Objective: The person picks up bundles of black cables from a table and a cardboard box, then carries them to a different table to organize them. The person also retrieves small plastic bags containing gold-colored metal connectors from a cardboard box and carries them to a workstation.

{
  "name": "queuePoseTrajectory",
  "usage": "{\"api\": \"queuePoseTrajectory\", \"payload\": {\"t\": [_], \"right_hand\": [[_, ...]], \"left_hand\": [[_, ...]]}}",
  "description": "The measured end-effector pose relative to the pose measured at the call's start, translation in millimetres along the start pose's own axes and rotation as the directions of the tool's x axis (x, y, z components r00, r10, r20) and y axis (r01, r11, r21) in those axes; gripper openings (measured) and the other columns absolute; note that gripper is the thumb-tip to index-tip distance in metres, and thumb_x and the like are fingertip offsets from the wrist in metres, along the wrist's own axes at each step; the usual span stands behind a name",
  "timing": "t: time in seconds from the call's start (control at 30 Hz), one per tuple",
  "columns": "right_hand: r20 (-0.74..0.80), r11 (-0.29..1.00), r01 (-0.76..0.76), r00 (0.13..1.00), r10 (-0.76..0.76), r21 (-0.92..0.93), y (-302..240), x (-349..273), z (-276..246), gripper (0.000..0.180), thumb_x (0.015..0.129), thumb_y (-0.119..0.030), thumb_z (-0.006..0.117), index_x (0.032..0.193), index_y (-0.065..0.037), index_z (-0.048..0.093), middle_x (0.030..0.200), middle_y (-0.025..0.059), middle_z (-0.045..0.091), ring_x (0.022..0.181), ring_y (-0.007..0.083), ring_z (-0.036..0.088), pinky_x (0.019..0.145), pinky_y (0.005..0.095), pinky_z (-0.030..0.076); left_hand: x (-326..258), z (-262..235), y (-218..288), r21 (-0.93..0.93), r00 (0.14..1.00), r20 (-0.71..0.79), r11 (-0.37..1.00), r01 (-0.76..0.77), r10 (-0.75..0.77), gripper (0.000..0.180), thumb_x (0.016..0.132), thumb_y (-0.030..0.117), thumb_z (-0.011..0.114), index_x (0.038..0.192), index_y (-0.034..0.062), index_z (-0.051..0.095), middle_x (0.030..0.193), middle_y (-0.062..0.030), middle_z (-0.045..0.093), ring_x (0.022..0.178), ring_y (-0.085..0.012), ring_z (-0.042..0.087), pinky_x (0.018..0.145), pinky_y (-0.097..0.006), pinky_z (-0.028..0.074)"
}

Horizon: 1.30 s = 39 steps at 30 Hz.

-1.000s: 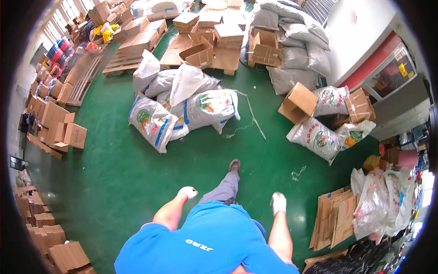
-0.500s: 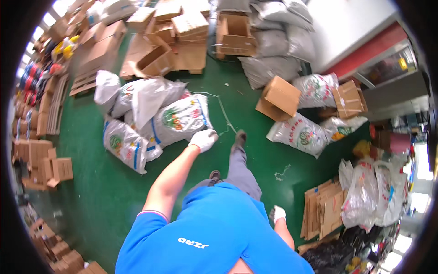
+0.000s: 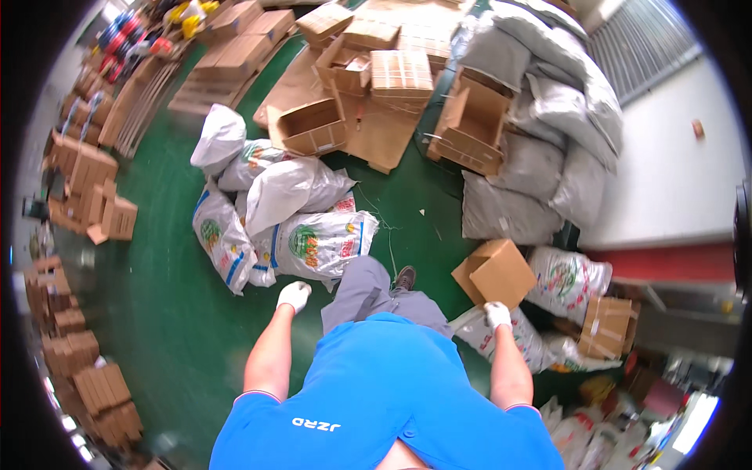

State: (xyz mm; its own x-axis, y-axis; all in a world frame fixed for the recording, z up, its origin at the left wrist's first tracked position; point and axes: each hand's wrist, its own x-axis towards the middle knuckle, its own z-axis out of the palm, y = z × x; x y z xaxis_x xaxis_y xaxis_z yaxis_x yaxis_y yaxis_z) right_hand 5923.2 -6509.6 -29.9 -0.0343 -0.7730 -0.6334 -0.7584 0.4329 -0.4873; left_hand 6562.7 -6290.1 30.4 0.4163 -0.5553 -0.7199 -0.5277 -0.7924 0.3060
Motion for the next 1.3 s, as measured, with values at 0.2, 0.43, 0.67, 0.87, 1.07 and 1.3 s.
{"api": "queuePoseTrajectory", "payload": {"t": [0.2,0.43,0.67,0.87,1.07,1.3], "right_hand": [[-0.094,0.896,0.027,0.995,0.017,0.444,-177.7,151.7,-101.4,0.025,0.095,-0.027,0.059,0.109,-0.007,0.065,0.079,0.0036,0.061,0.059,0.0149,0.056,0.054,0.0327,0.051],[-0.019,0.874,0.445,0.889,-0.457,-0.194,-339.3,196.4,-49.3,0.036,0.092,-0.028,0.062,0.116,-0.003,0.069,0.108,0.0157,0.072,0.098,0.0253,0.068,0.084,0.0375,0.054],[0.406,0.856,-0.276,0.789,0.461,-0.436,-371.4,238.3,-36.6,0.035,0.093,-0.028,0.063,0.118,-0.004,0.066,0.102,0.0086,0.07,0.08,0.0205,0.065,0.071,0.0355,0.056],[0.209,1.0,0.004,0.978,-0.008,0.024,-509.4,379.3,-44.4,0.024,0.096,-0.022,0.06,0.11,-0.004,0.067,0.088,0.0062,0.068,0.072,0.0168,0.061,0.064,0.0298,0.05],[0.172,0.85,0.49,0.87,-0.463,-0.192,-713.2,475.5,7.2,0.03,0.095,-0.025,0.061,0.113,-0.002,0.07,0.097,0.0101,0.071,0.084,0.0178,0.065,0.077,0.0305,0.051],[0.438,0.796,0.595,0.749,-0.497,-0.113,-872.1,528.9,143.7,0.033,0.092,-0.032,0.056,0.108,-0.007,0.07,0.11,0.0166,0.069,0.109,0.0343,0.064,0.095,0.0403,0.049]], "left_hand": [[50.2,-1.5,80.6,-0.27,0.986,-0.164,0.963,-0.023,-0.022,0.046,0.093,0.041,0.055,0.119,0.0057,0.069,0.119,-0.0193,0.068,0.115,-0.0338,0.063,0.099,-0.041,0.048],[157.4,27.0,95.2,-0.195,0.993,0.048,0.974,0.119,-0.112,0.048,0.092,0.044,0.053,0.119,0.0076,0.069,0.123,-0.0186,0.067,0.117,-0.0347,0.062,0.101,-0.043,0.047],[282.8,-97.8,141.8,-0.232,0.989,0.034,0.961,0.149,-0.145,0.049,0.092,0.043,0.051,0.118,0.0059,0.069,0.12,-0.0222,0.066,0.116,-0.0379,0.062,0.099,-0.045,0.047],[362.3,-260.7,214.7,-0.389,0.974,-0.207,0.921,0.001,-0.088,0.04,0.094,0.036,0.055,0.117,0.0054,0.068,0.116,-0.02,0.068,0.114,-0.0355,0.063,0.098,-0.042,0.048],[432.2,-314.0,263.3,-0.403,0.981,-0.148,0.913,0.059,-0.129,0.042,0.095,0.037,0.055,0.121,0.0052,0.066,0.119,-0.02,0.068,0.115,-0.0357,0.062,0.099,-0.04,0.047],[498.1,-280.3,317.9,-0.514,0.97,-0.098,0.846,0.142,-0.222,0.037,0.094,0.034,0.057,0.117,0.0077,0.068,0.115,-0.0186,0.069,0.114,-0.0362,0.063,0.099,-0.041,0.048]]}}
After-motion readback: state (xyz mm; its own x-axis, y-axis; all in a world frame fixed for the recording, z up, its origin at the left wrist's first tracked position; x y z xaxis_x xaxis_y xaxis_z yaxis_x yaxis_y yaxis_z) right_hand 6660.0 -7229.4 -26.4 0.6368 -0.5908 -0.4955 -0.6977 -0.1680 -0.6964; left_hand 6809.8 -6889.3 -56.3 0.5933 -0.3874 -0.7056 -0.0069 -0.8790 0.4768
